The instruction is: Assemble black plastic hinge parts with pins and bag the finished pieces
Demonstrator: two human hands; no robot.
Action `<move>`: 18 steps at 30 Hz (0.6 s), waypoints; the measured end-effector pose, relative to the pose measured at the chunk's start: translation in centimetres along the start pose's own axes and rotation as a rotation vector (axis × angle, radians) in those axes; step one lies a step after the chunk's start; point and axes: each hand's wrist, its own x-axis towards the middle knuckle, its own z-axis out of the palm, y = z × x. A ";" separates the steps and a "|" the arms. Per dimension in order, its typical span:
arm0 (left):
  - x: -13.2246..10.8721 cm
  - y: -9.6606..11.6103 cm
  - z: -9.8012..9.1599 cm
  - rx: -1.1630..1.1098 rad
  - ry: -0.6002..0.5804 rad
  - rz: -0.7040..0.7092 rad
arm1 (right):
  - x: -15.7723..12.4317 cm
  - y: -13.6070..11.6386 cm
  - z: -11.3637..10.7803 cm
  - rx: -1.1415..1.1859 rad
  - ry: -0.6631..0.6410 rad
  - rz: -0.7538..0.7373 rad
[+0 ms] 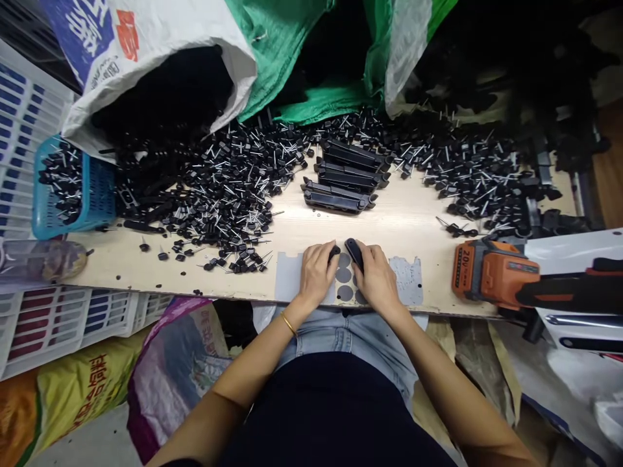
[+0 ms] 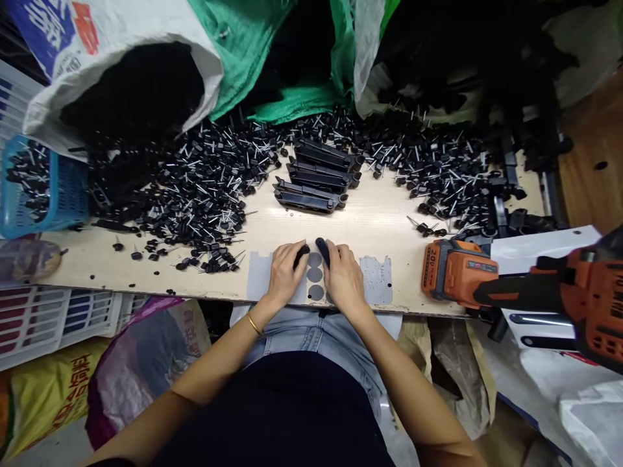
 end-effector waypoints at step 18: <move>1.3 -2.0 0.6 0.048 -0.088 0.130 | 0.7 0.5 0.3 0.116 -0.012 -0.062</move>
